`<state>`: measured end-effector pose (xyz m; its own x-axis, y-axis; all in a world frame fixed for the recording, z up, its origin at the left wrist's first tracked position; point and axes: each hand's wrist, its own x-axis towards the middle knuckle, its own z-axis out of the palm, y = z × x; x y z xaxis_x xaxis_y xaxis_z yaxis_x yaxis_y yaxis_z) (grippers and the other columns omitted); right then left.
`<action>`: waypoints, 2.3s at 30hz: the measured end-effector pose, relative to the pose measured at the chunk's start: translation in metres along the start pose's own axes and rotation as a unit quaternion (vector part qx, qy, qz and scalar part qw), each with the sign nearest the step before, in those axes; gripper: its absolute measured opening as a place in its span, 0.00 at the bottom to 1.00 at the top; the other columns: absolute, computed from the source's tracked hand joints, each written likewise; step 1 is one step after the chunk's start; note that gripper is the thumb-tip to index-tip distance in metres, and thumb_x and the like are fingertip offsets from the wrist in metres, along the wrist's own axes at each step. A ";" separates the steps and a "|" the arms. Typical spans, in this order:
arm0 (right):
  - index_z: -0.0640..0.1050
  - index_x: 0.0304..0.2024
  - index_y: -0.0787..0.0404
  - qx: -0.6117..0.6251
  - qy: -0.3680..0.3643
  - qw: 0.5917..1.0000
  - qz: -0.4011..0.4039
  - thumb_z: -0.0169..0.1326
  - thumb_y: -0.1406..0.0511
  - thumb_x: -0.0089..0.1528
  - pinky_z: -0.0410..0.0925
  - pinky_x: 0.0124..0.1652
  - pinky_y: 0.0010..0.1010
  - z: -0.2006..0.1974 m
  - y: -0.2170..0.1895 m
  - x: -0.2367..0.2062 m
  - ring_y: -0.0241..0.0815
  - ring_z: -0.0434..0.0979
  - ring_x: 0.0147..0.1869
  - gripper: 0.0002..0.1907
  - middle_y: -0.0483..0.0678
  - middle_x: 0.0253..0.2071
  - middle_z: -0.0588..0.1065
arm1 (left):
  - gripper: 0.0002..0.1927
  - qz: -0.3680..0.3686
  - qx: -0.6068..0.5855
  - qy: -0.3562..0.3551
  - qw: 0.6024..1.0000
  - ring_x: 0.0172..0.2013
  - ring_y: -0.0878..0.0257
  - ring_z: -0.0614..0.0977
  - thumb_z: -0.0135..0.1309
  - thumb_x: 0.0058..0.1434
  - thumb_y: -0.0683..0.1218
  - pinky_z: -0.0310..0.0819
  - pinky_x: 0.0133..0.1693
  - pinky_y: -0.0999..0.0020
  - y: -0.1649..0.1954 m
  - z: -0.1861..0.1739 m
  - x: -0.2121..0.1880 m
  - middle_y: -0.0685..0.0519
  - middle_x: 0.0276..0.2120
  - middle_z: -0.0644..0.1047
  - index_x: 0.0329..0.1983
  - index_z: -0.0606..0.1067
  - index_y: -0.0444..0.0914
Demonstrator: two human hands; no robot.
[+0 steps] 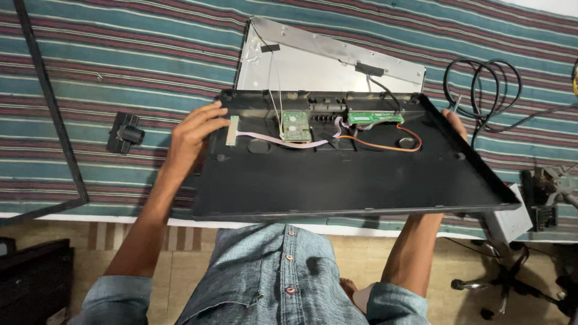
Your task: The person removes the front bezel of a flat-screen TV, flips it over, and uses a power drill to remove screws from the back panel. They then detach the back cover and remove a circuit board from the interior.
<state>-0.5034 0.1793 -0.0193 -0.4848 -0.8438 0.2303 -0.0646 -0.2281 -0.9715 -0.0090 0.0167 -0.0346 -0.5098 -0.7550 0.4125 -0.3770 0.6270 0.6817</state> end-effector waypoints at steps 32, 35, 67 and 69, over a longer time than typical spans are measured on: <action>0.64 0.75 0.57 0.080 -0.026 0.996 0.004 0.46 0.58 0.72 0.62 0.74 0.39 0.014 0.016 0.036 0.45 0.68 0.77 0.29 0.51 0.74 0.68 | 0.11 0.186 0.179 -0.036 0.965 0.52 0.53 0.80 0.58 0.53 0.38 0.75 0.56 0.57 0.034 0.010 -0.014 0.49 0.41 0.79 0.41 0.80 0.34; 0.64 0.75 0.57 0.108 -0.025 0.994 0.018 0.45 0.57 0.73 0.62 0.74 0.39 0.008 0.032 0.024 0.45 0.68 0.77 0.29 0.51 0.74 0.68 | 0.11 0.190 0.198 -0.017 0.961 0.53 0.53 0.79 0.59 0.53 0.39 0.74 0.57 0.57 0.029 0.007 -0.020 0.49 0.45 0.80 0.41 0.80 0.35; 0.70 0.68 0.67 -0.303 -0.123 0.928 0.178 0.50 0.69 0.71 0.63 0.62 0.25 -0.046 -0.003 0.028 0.36 0.72 0.63 0.23 0.50 0.61 0.75 | 0.22 -0.413 -0.305 0.149 0.845 0.45 0.68 0.79 0.54 0.70 0.47 0.73 0.47 0.72 0.026 0.073 -0.063 0.50 0.46 0.79 0.62 0.69 0.31; 0.73 0.67 0.69 -0.323 -0.130 0.927 0.139 0.51 0.70 0.71 0.65 0.59 0.25 -0.051 0.008 0.034 0.36 0.74 0.59 0.21 0.49 0.59 0.76 | 0.21 -0.413 -0.298 0.159 0.846 0.43 0.69 0.79 0.55 0.70 0.46 0.73 0.44 0.73 0.029 0.075 -0.061 0.50 0.44 0.79 0.62 0.69 0.31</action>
<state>-0.5646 0.1735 -0.0217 -0.3404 -0.9339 -0.1098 -0.5177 0.2836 -0.8072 -0.0470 0.0955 -0.0851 0.0074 -0.9610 -0.2764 0.0026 -0.2763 0.9611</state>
